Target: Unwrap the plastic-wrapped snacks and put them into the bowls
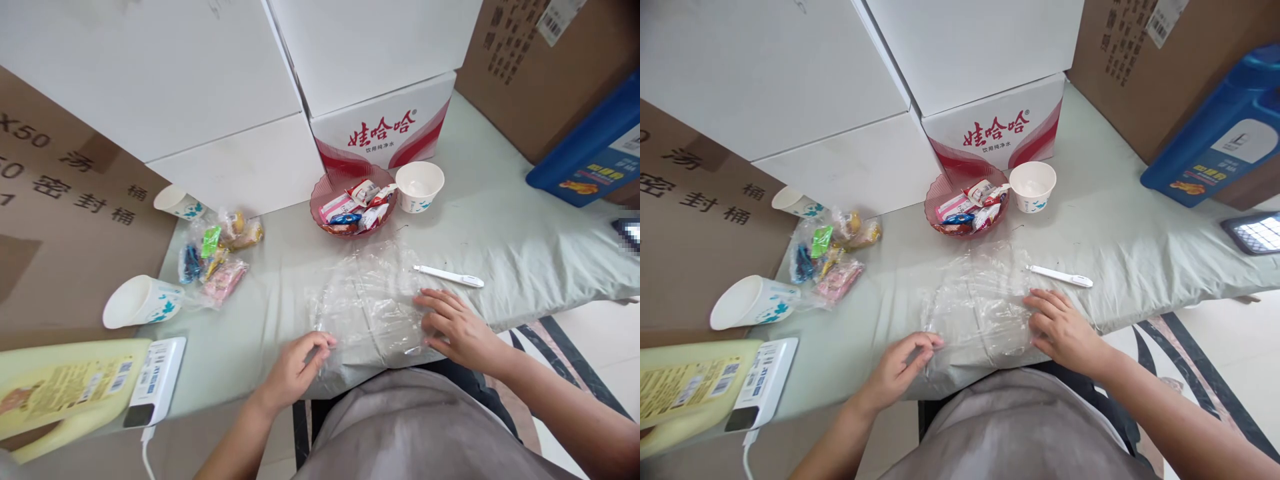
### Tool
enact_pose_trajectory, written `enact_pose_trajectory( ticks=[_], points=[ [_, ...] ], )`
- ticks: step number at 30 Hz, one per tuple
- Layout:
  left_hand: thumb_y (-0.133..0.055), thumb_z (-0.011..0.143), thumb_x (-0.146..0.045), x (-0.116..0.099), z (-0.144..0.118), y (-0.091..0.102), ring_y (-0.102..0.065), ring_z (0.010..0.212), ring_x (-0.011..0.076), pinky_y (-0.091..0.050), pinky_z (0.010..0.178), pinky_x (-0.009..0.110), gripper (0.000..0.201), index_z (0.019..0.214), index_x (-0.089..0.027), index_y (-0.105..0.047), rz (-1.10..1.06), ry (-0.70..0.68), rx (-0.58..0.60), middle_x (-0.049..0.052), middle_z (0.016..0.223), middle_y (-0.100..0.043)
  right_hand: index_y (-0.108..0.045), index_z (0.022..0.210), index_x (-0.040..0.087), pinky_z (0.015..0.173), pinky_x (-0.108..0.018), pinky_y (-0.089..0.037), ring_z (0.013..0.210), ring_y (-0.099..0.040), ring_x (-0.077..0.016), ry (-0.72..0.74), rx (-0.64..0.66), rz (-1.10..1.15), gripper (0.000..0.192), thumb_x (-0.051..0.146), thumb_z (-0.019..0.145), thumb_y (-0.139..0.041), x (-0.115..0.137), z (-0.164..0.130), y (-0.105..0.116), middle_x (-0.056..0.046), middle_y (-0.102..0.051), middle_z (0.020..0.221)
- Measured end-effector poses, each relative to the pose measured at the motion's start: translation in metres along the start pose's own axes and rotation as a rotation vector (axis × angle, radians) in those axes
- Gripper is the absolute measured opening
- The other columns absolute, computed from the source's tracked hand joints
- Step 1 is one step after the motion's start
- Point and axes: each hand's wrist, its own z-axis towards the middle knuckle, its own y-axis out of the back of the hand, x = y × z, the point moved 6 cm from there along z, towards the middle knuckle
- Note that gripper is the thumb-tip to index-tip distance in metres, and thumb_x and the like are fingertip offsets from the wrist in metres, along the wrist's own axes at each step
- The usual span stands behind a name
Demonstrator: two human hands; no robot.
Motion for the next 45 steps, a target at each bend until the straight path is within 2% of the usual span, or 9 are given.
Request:
enact_pose_trajectory(
  ticks=[3,7,12,18,28,31,35,40,45],
  points=[
    [-0.043,0.097,-0.04,0.012,0.001,0.005,-0.069,0.069,0.015,-0.056,0.067,0.028,0.025,0.09,-0.019,-0.055,-0.133,0.166,-0.041,0.005,0.082,-0.071,-0.061,0.091,0.022,0.082,-0.036,-0.054,0.096,-0.066,-0.0203,-0.044,-0.004,0.171,0.015,0.019,0.093,-0.047,0.003,0.003,0.005,-0.008,-0.071,0.1],
    [-0.046,0.094,-0.041,0.022,0.016,0.019,-0.062,0.054,0.0115,-0.051,0.059,0.025,0.023,0.086,-0.021,-0.051,-0.081,0.245,-0.223,-0.001,0.069,-0.066,-0.06,0.1,0.022,0.065,-0.029,-0.053,0.072,-0.068,-0.0167,-0.271,-0.097,0.243,0.019,0.029,0.096,-0.043,-0.01,0.012,0.004,-0.005,-0.072,0.089],
    [-0.049,0.089,-0.034,0.034,0.049,0.029,-0.063,0.055,0.0133,-0.048,0.058,0.024,0.014,0.092,-0.022,-0.054,0.166,0.349,-0.397,-0.002,0.07,-0.067,-0.059,0.111,0.018,0.063,-0.031,-0.051,0.07,-0.068,-0.0204,-0.451,-0.135,0.086,0.031,0.039,0.096,-0.041,-0.027,0.029,-0.003,-0.004,-0.07,0.077],
    [-0.056,0.087,-0.031,0.039,0.064,0.023,-0.072,0.081,0.0233,-0.051,0.071,0.031,0.017,0.1,-0.021,-0.061,0.468,0.422,-0.417,0.006,0.084,-0.074,-0.052,0.127,0.017,0.079,-0.038,-0.052,0.089,-0.067,-0.026,-0.35,-0.211,-0.063,0.049,0.05,0.091,-0.052,-0.025,0.031,0.0,-0.008,-0.07,0.092],
    [-0.057,0.088,-0.032,0.041,0.064,0.022,-0.07,0.077,0.0229,-0.05,0.07,0.031,0.027,0.112,-0.019,-0.059,0.567,0.457,-0.379,0.004,0.08,-0.072,-0.058,0.119,0.015,0.069,-0.035,-0.05,0.077,-0.065,-0.0231,-0.409,-0.33,-0.196,0.031,0.031,0.095,-0.046,-0.041,0.035,-0.003,-0.005,-0.069,0.08],
    [-0.059,0.088,-0.035,0.021,0.061,0.03,-0.068,0.082,0.0244,-0.051,0.073,0.034,0.033,0.114,-0.016,-0.059,0.701,0.328,-0.482,0.009,0.09,-0.07,-0.061,0.112,0.015,0.076,-0.04,-0.051,0.087,-0.063,-0.0264,-0.322,-0.448,-0.282,0.025,0.029,0.093,-0.052,-0.035,0.034,0.014,-0.009,-0.069,0.091],
    [-0.057,0.09,-0.03,-0.029,0.054,0.028,-0.061,0.093,0.0263,-0.049,0.082,0.039,0.02,0.099,-0.014,-0.064,0.864,-0.095,-0.71,0.014,0.097,-0.065,-0.061,0.109,0.018,0.083,-0.041,-0.051,0.093,-0.06,-0.0239,-0.039,-0.463,-0.124,0.019,0.02,0.092,-0.054,0.006,0.043,0.023,-0.009,-0.068,0.096],
    [-0.049,0.094,-0.021,-0.032,0.076,-0.023,-0.06,0.106,0.0244,-0.047,0.092,0.039,0.021,0.105,-0.018,-0.066,0.804,-0.361,-0.293,0.009,0.108,-0.068,-0.059,0.119,0.017,0.09,-0.036,-0.053,0.106,-0.06,-0.0206,0.217,-0.138,0.041,0.028,0.015,0.093,-0.047,0.061,0.065,-0.028,-0.009,-0.067,0.111],
    [-0.049,0.095,-0.031,0.002,0.085,-0.044,-0.029,0.144,0.0335,-0.024,0.115,0.059,0.051,0.144,-0.02,-0.042,0.845,-0.21,-0.118,0.012,0.154,-0.038,-0.055,0.132,0.012,0.106,-0.05,-0.042,0.132,-0.046,-0.0317,0.007,-0.026,-0.213,0.046,0.036,0.092,-0.055,0.028,0.071,-0.054,-0.016,-0.054,0.139]
  ],
)
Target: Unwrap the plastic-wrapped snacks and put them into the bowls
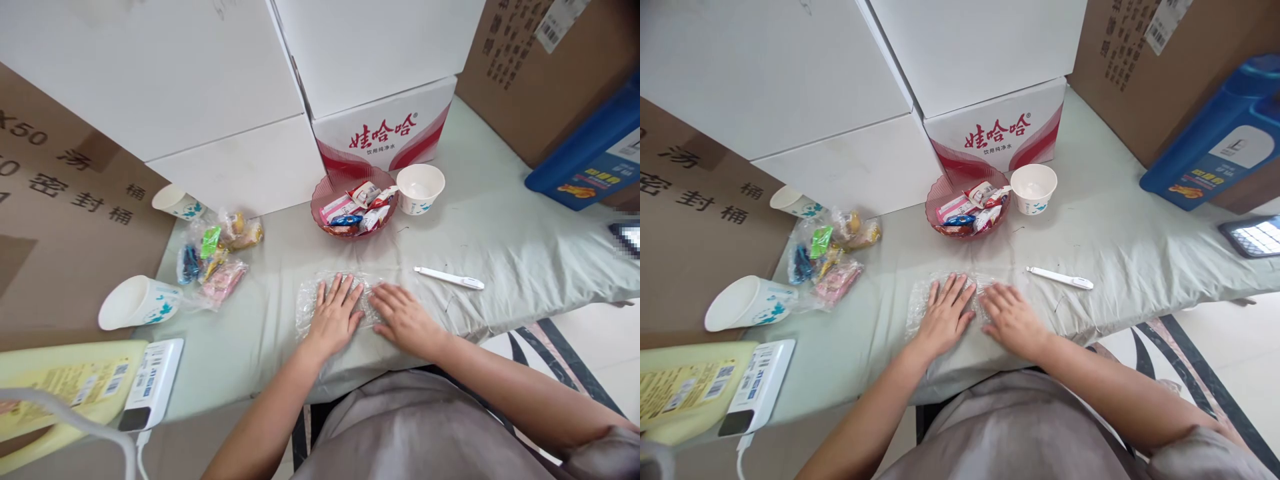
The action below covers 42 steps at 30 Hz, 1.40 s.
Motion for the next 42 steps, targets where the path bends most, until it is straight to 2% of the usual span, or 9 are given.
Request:
enact_pose_trajectory(
  ticks=[5,8,12,17,20,23,28,36,42],
  points=[
    [-0.047,0.096,-0.036,0.004,-0.003,-0.003,-0.022,0.147,0.0323,-0.019,0.117,0.06,0.054,0.147,-0.023,-0.038,-0.012,0.035,0.06,0.009,0.158,-0.031,-0.059,0.126,0.007,0.106,-0.054,-0.038,0.132,-0.044,-0.0369,-0.338,-0.141,-0.184,0.044,0.037,0.096,-0.048,-0.052,-0.006,0.034,-0.021,-0.055,0.137],
    [-0.043,0.097,-0.037,0.0,-0.002,-0.002,-0.021,0.148,0.032,-0.019,0.117,0.06,0.052,0.147,-0.023,-0.039,-0.011,0.044,0.067,0.009,0.158,-0.03,-0.061,0.125,0.011,0.11,-0.047,-0.034,0.133,-0.043,-0.03,-0.155,-0.15,-0.13,0.038,0.032,0.098,-0.043,-0.033,-0.002,0.037,-0.016,-0.057,0.136],
    [-0.045,0.096,-0.042,0.008,-0.002,-0.003,-0.02,0.148,0.0311,-0.019,0.118,0.058,0.056,0.149,-0.025,-0.036,0.006,0.076,0.102,0.008,0.159,-0.028,-0.049,0.14,0.015,0.114,-0.053,-0.027,0.141,-0.032,-0.0333,0.023,-0.005,-0.096,0.057,0.049,0.095,-0.047,-0.011,0.001,0.008,-0.013,-0.044,0.149],
    [-0.045,0.094,-0.051,0.074,-0.025,0.005,-0.021,0.146,0.0387,-0.021,0.113,0.065,0.064,0.149,-0.022,-0.036,0.064,0.39,0.109,0.014,0.158,-0.028,-0.041,0.147,0.016,0.115,-0.06,-0.021,0.145,-0.022,-0.0359,-0.032,0.083,-0.083,0.068,0.055,0.092,-0.05,-0.023,-0.007,-0.005,-0.014,-0.035,0.154],
    [-0.046,0.093,-0.048,0.105,-0.05,0.023,-0.027,0.143,0.0426,-0.028,0.109,0.066,0.061,0.142,-0.012,-0.044,0.083,0.54,-0.049,0.023,0.151,-0.036,-0.047,0.142,0.013,0.115,-0.058,-0.025,0.145,-0.023,-0.0354,0.008,0.034,-0.023,0.065,0.054,0.091,-0.052,-0.026,-0.016,0.015,-0.017,-0.039,0.152],
    [-0.052,0.091,-0.04,0.091,-0.064,0.042,-0.041,0.134,0.036,-0.038,0.108,0.056,0.043,0.124,-0.013,-0.059,-0.018,0.313,-0.185,0.02,0.134,-0.053,-0.054,0.134,0.013,0.112,-0.051,-0.035,0.141,-0.033,-0.0315,0.102,0.006,0.087,0.058,0.051,0.09,-0.056,-0.028,-0.027,0.035,-0.017,-0.048,0.145],
    [-0.057,0.086,-0.021,0.048,-0.078,0.045,-0.056,0.12,0.025,-0.049,0.102,0.043,0.02,0.104,-0.019,-0.065,-0.221,-0.07,-0.077,0.01,0.115,-0.065,-0.064,0.114,0.018,0.102,-0.049,-0.047,0.127,-0.051,-0.0289,0.156,0.001,0.171,0.031,0.038,0.09,-0.06,-0.043,-0.047,0.041,-0.013,-0.061,0.129],
    [-0.045,0.09,-0.012,0.058,-0.078,0.048,-0.065,0.107,0.0183,-0.054,0.095,0.034,0.02,0.093,-0.019,-0.063,-0.355,0.038,-0.171,0.006,0.103,-0.071,-0.063,0.099,0.022,0.093,-0.041,-0.053,0.11,-0.063,-0.0214,0.085,-0.091,0.268,0.015,0.022,0.095,-0.048,-0.049,-0.052,0.049,-0.008,-0.07,0.11],
    [-0.044,0.093,-0.029,0.083,-0.06,0.045,-0.069,0.074,0.0156,-0.056,0.072,0.027,0.022,0.1,-0.02,-0.063,-0.252,0.373,-0.174,0.002,0.085,-0.072,-0.061,0.097,0.022,0.066,-0.03,-0.052,0.072,-0.067,-0.0175,-0.267,-0.162,0.204,0.02,0.03,0.097,-0.042,-0.071,-0.03,0.045,-0.003,-0.072,0.086]
  ],
)
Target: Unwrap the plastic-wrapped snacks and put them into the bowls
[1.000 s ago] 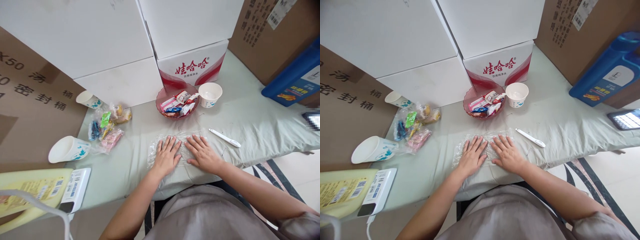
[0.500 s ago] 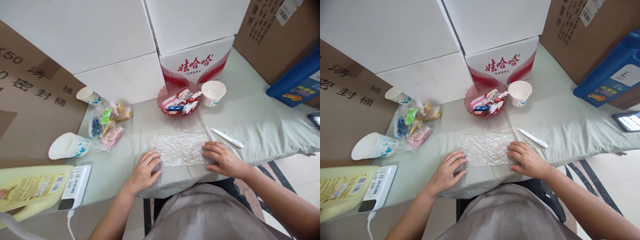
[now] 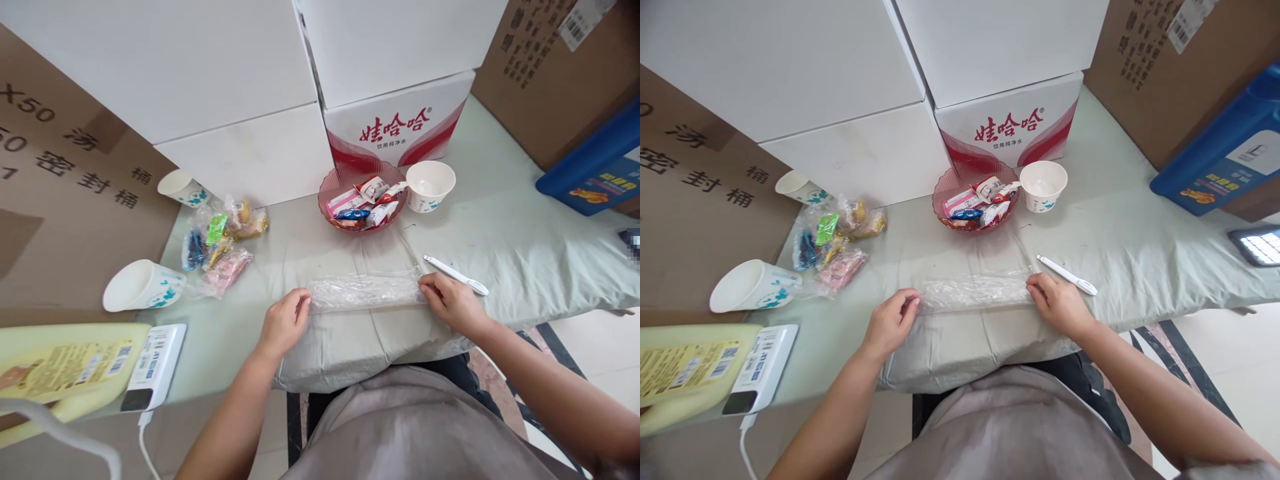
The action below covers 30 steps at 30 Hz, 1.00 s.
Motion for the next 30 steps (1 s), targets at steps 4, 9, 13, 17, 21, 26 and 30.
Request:
enact_pose_trajectory(
  ticks=[4,9,13,17,21,26,30],
  points=[
    [-0.047,0.091,-0.029,0.007,0.021,-0.016,-0.07,0.081,0.02,-0.055,0.076,0.031,0.027,0.11,-0.018,-0.062,0.128,0.127,0.009,0.006,0.093,-0.074,-0.063,0.099,0.021,0.066,-0.032,-0.048,0.076,-0.067,-0.0211,-0.125,0.003,-0.18,0.026,0.033,0.097,-0.04,-0.005,0.02,-0.015,-0.005,-0.072,0.091],
    [-0.054,0.089,-0.028,0.004,0.03,-0.018,-0.068,0.087,0.0264,-0.054,0.076,0.037,0.031,0.115,-0.015,-0.062,0.296,0.175,-0.021,0.011,0.099,-0.07,-0.066,0.103,0.016,0.066,-0.035,-0.046,0.079,-0.063,-0.0254,-0.135,0.023,-0.393,0.033,0.039,0.097,-0.042,-0.005,0.028,-0.017,-0.01,-0.068,0.092],
    [-0.05,0.092,-0.03,-0.029,0.026,-0.002,-0.058,0.113,0.0317,-0.046,0.096,0.046,0.031,0.114,-0.013,-0.064,0.326,0.03,-0.227,0.017,0.113,-0.063,-0.065,0.113,0.015,0.092,-0.044,-0.045,0.107,-0.057,-0.0296,0.069,-0.113,-0.319,0.035,0.04,0.096,-0.047,0.019,0.025,-0.007,-0.015,-0.064,0.112],
    [-0.048,0.095,-0.042,-0.074,0.017,-0.039,-0.029,0.143,0.0329,-0.028,0.114,0.052,0.053,0.141,-0.017,-0.045,0.216,-0.303,0.039,0.015,0.148,-0.043,-0.05,0.138,0.016,0.113,-0.051,-0.027,0.138,-0.036,-0.03,0.398,0.071,-0.269,0.054,0.05,0.095,-0.047,0.052,0.02,-0.036,-0.013,-0.049,0.144],
    [-0.051,0.089,-0.059,-0.069,0.003,-0.072,-0.014,0.148,0.0368,-0.02,0.115,0.061,0.077,0.152,-0.021,-0.028,0.275,-0.3,0.233,0.015,0.159,-0.024,-0.036,0.149,0.019,0.114,-0.057,-0.022,0.145,-0.025,-0.0329,0.361,0.227,-0.315,0.075,0.064,0.09,-0.047,0.04,0.015,-0.057,-0.012,-0.038,0.154],
    [-0.051,0.09,-0.056,-0.036,-0.008,-0.061,-0.018,0.147,0.0381,-0.021,0.115,0.062,0.075,0.151,-0.018,-0.03,0.36,-0.143,0.196,0.017,0.159,-0.024,-0.031,0.151,0.017,0.114,-0.059,-0.02,0.145,-0.023,-0.0349,0.296,0.207,-0.368,0.084,0.068,0.087,-0.049,0.011,-0.009,-0.035,-0.015,-0.035,0.155],
    [-0.048,0.094,-0.044,-0.056,-0.018,-0.05,-0.022,0.145,0.0401,-0.026,0.113,0.061,0.059,0.145,-0.015,-0.042,0.312,-0.107,0.103,0.018,0.154,-0.034,-0.04,0.146,0.016,0.109,-0.056,-0.029,0.138,-0.034,-0.035,0.357,0.206,-0.301,0.077,0.061,0.085,-0.057,0.017,-0.043,-0.021,-0.017,-0.042,0.149]
  ],
)
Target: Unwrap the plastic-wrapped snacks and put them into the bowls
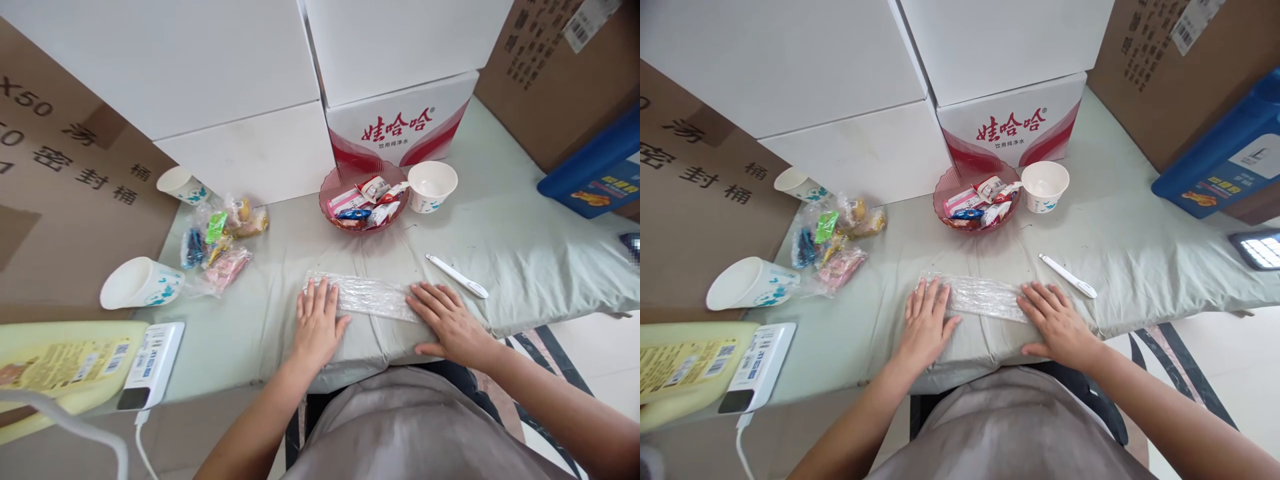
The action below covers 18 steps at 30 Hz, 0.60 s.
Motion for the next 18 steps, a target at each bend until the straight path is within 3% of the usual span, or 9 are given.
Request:
enact_pose_trajectory(
  ticks=[3,5,8,12,15,18],
  points=[
    [-0.048,0.095,-0.038,-0.041,-0.007,0.003,-0.037,0.137,0.0359,-0.035,0.109,0.055,0.048,0.139,-0.019,-0.05,-0.149,-0.127,0.008,0.016,0.144,-0.047,-0.059,0.127,0.021,0.095,-0.047,-0.042,0.112,-0.055,-0.0277,0.034,-0.053,0.09,0.038,0.029,0.09,-0.055,0.02,-0.014,0.007,-0.013,-0.061,0.126],
    [-0.054,0.091,-0.042,-0.068,-0.012,0.001,-0.043,0.131,0.0339,-0.039,0.107,0.054,0.051,0.138,-0.021,-0.051,-0.253,-0.264,0.078,0.015,0.139,-0.051,-0.065,0.111,0.023,0.087,-0.043,-0.045,0.1,-0.059,-0.0236,0.059,-0.115,0.153,0.03,0.014,0.088,-0.049,0.031,-0.018,0.015,-0.009,-0.066,0.11],
    [-0.061,0.087,-0.044,-0.088,-0.019,-0.002,-0.042,0.133,0.034,-0.036,0.109,0.055,0.058,0.139,-0.023,-0.048,-0.38,-0.446,0.175,0.014,0.137,-0.053,-0.064,0.099,0.024,0.09,-0.044,-0.046,0.107,-0.058,-0.0246,0.083,-0.185,0.258,0.024,0.011,0.087,-0.048,0.039,-0.015,0.034,-0.007,-0.066,0.107],
    [-0.058,0.089,-0.038,-0.08,-0.023,0.002,-0.036,0.14,0.0293,-0.029,0.116,0.053,0.069,0.149,-0.024,-0.028,-0.652,-0.537,0.196,0.011,0.141,-0.051,-0.061,0.1,0.023,0.091,-0.043,-0.049,0.111,-0.06,-0.0234,0.119,-0.181,0.5,0.019,0.013,0.089,-0.048,0.037,0.007,0.06,-0.006,-0.069,0.099],
    [-0.057,0.09,-0.037,-0.061,-0.021,0.001,-0.033,0.143,0.0283,-0.031,0.116,0.051,0.075,0.152,-0.023,-0.018,-0.9,-0.411,0.172,0.014,0.15,-0.04,-0.061,0.104,0.021,0.082,-0.036,-0.053,0.096,-0.066,-0.0194,0.103,-0.153,0.607,0.019,0.015,0.093,-0.048,0.029,0.037,0.069,-0.006,-0.07,0.092],
    [-0.059,0.088,-0.042,-0.049,-0.021,-0.01,-0.036,0.141,0.0295,-0.034,0.115,0.049,0.084,0.154,-0.022,-0.011,-1.078,-0.24,0.223,0.017,0.153,-0.034,-0.062,0.107,0.02,0.076,-0.029,-0.053,0.086,-0.067,-0.0164,-0.01,-0.09,0.667,0.018,0.021,0.093,-0.05,0.016,0.077,0.062,-0.006,-0.072,0.096]
  ],
)
